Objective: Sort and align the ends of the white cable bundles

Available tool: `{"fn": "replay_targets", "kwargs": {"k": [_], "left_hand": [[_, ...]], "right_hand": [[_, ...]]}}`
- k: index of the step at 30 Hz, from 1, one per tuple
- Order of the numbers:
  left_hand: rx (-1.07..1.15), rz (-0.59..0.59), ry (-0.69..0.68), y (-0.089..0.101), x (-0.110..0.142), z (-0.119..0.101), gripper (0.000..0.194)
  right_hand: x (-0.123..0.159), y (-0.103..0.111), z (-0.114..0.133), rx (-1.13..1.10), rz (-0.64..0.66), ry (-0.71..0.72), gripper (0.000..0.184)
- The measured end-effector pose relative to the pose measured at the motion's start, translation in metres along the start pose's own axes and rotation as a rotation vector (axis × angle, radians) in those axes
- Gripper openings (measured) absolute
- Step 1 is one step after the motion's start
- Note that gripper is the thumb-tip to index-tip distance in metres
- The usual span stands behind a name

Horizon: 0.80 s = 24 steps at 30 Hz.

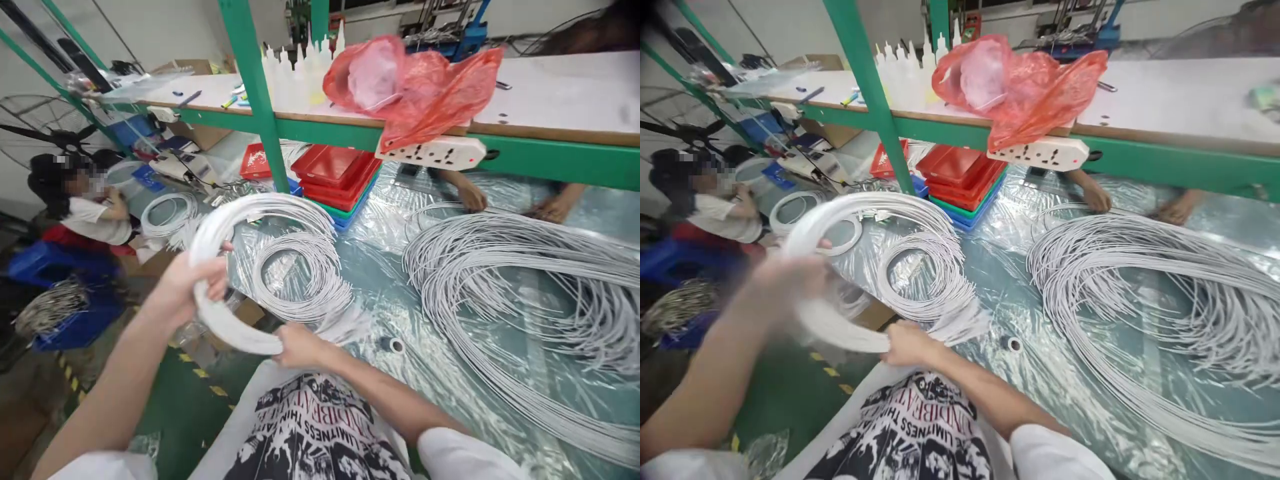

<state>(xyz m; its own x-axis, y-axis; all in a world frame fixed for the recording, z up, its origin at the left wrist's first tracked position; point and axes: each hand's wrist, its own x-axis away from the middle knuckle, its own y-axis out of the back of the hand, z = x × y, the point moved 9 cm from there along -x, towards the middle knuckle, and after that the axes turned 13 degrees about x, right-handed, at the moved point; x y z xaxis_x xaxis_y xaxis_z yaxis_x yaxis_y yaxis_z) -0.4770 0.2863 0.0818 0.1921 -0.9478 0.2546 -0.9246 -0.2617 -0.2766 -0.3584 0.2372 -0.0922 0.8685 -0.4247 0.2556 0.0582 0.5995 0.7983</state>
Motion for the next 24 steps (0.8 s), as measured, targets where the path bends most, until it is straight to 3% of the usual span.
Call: {"fn": "replay_targets", "kwargs": {"k": [2, 4, 7, 9, 11, 13, 15, 19, 21, 24], "left_hand": [[0.03, 0.098, 0.076, 0.004, -0.038, 0.032, 0.035], [0.066, 0.256, 0.15, -0.005, -0.065, 0.052, 0.035], [0.109, 0.486, 0.244, -0.014, -0.084, 0.06, 0.034], [0.14, 0.57, 0.276, -0.002, -0.093, 0.062, 0.033], [0.176, 0.584, 0.303, 0.023, -0.106, 0.073, 0.035], [0.187, 0.516, 0.349, 0.055, -0.128, 0.102, 0.039], [0.136, 0.327, 0.381, 0.091, -0.157, 0.143, 0.043], [0.017, 0.103, 0.384, 0.132, -0.202, 0.213, 0.028], [-0.08, -0.011, 0.382, 0.152, -0.215, 0.232, 0.024], [-0.233, -0.166, 0.335, 0.183, -0.224, 0.241, 0.013]], "right_hand": [[0.002, -0.005, -0.033, 0.051, 0.013, -0.224, 0.02], [0.007, -0.007, -0.05, 0.084, 0.018, -0.372, 0.027], [0.009, -0.007, -0.057, 0.119, 0.047, -0.521, 0.031], [0.003, -0.009, -0.053, 0.13, 0.083, -0.556, 0.031], [-0.01, -0.015, -0.052, 0.129, 0.125, -0.547, 0.031], [-0.027, -0.025, -0.059, 0.121, 0.168, -0.532, 0.032], [-0.047, -0.038, -0.075, 0.11, 0.217, -0.526, 0.032], [-0.086, -0.065, -0.114, 0.117, 0.296, -0.503, 0.028], [-0.101, -0.075, -0.125, 0.132, 0.293, -0.478, 0.029], [-0.109, -0.083, -0.13, 0.133, 0.243, -0.454, 0.037]]}}
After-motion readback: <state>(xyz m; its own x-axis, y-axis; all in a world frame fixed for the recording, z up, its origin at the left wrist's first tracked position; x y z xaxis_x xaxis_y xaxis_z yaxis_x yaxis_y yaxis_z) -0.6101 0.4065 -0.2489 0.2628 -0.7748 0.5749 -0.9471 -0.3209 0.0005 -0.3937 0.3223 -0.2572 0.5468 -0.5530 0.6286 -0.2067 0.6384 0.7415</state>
